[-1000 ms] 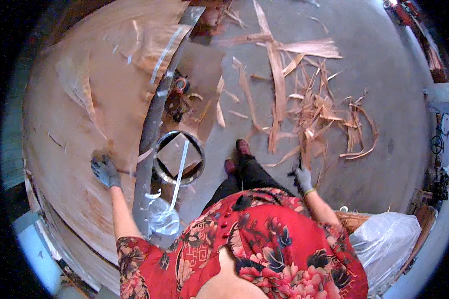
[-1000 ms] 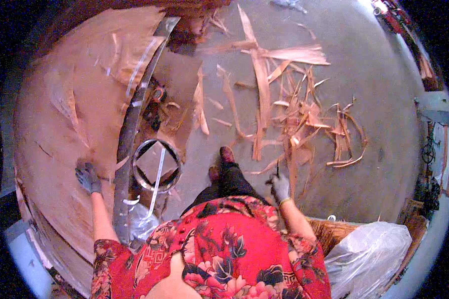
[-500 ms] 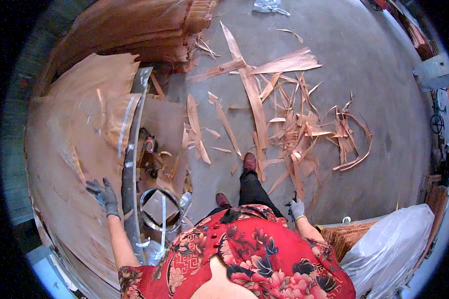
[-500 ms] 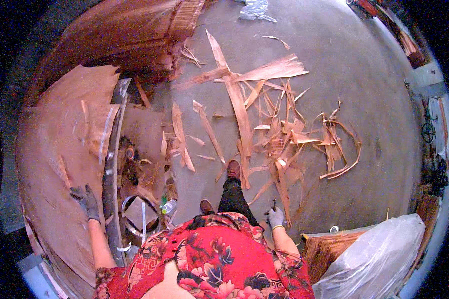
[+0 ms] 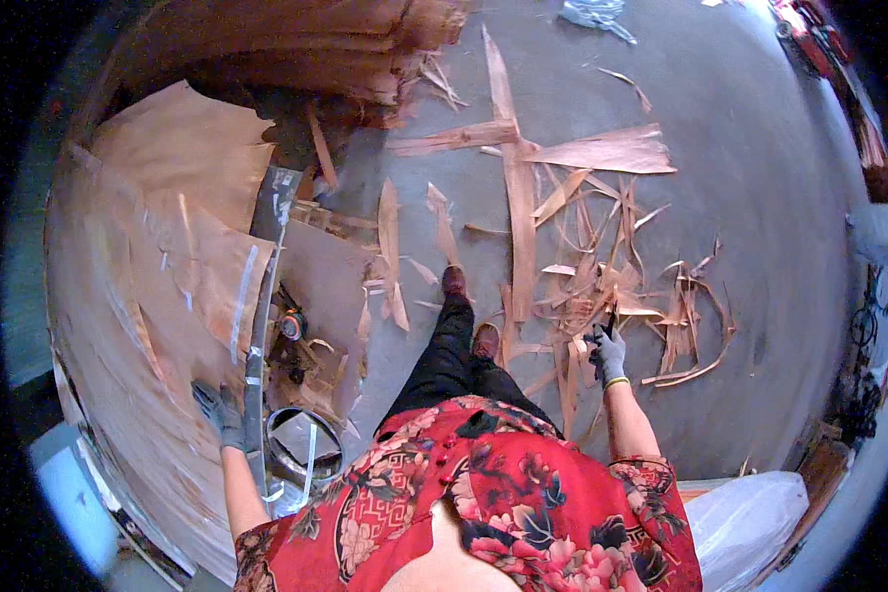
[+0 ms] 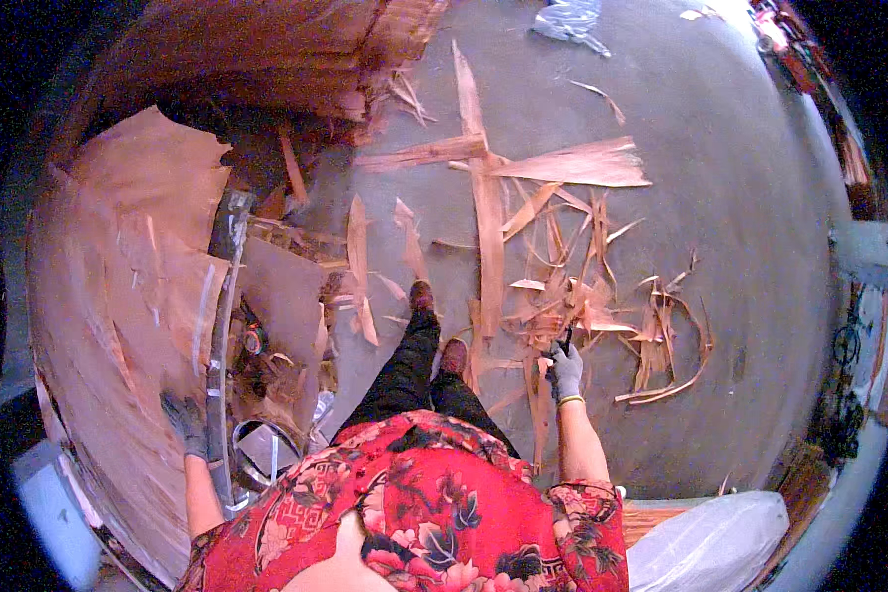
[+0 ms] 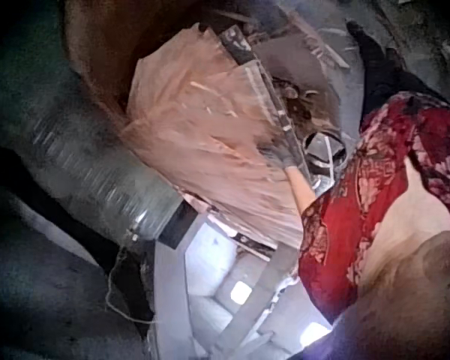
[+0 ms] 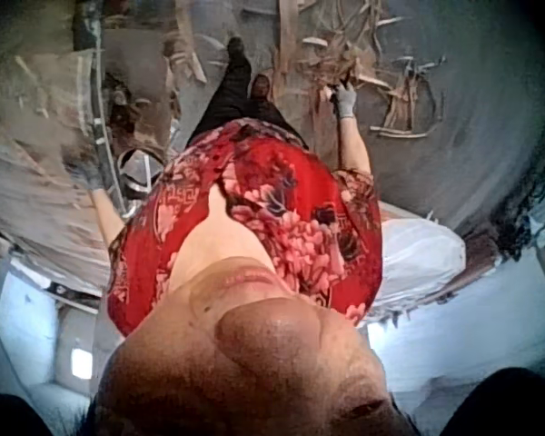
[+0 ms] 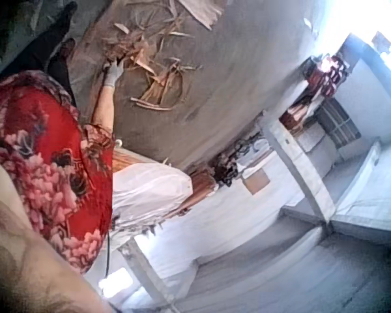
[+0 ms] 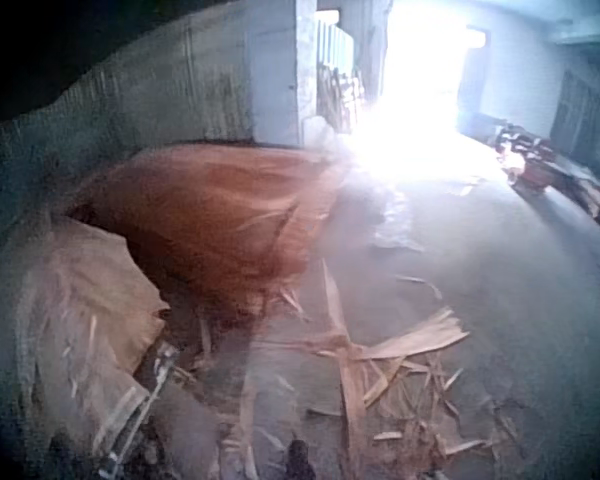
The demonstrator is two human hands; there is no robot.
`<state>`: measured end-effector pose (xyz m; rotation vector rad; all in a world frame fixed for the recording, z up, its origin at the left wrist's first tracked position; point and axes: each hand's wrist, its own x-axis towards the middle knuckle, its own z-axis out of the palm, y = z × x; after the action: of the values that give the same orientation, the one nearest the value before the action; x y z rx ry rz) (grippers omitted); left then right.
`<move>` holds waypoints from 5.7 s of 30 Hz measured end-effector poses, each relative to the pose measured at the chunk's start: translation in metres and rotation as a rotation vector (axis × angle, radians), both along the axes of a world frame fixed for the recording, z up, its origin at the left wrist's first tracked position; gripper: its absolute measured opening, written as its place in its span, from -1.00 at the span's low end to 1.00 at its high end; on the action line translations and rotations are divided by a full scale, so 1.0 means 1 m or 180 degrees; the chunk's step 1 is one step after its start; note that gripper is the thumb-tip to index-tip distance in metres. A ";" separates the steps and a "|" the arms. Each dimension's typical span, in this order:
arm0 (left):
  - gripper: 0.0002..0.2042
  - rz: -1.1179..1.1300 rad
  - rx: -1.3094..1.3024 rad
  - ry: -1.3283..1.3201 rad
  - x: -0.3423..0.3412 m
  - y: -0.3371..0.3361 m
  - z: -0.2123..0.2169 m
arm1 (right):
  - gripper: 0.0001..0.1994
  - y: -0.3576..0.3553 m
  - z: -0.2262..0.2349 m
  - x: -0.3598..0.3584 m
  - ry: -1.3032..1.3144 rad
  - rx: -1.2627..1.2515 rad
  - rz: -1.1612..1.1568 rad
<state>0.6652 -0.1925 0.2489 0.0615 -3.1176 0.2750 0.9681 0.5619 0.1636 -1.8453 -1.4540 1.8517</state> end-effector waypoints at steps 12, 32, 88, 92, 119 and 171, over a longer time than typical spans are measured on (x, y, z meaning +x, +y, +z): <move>-0.33 -0.0106 -0.3213 0.0496 -0.006 0.038 0.056 | -0.68 0.058 -0.076 -0.172 0.0162 -0.1040 0.0316; -0.36 0.1266 -0.0525 -0.0348 -0.010 0.273 -0.111 | -0.81 0.191 -0.502 -0.467 0.0996 -0.1734 -0.1133; -0.31 0.0017 -0.1044 0.0509 -0.044 0.170 0.043 | -0.87 0.050 0.156 -0.293 0.0494 -0.1196 0.1231; -0.20 -0.0645 0.1608 0.0414 -0.020 0.361 0.145 | -0.88 0.024 0.237 -0.293 0.0804 -0.1144 0.2410; -0.78 0.1122 0.6704 0.4524 0.203 0.195 0.271 | -0.61 -0.238 0.378 -0.140 0.2281 -0.1307 0.4201; -0.63 0.3532 0.3878 -0.0392 0.365 -0.215 0.194 | -0.77 -0.698 0.159 -0.193 0.1933 0.0614 0.5036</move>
<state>1.0302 -0.4078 0.4428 1.6964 -2.4034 -1.6058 0.7754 -0.1365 0.3225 0.3830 -2.8242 2.1050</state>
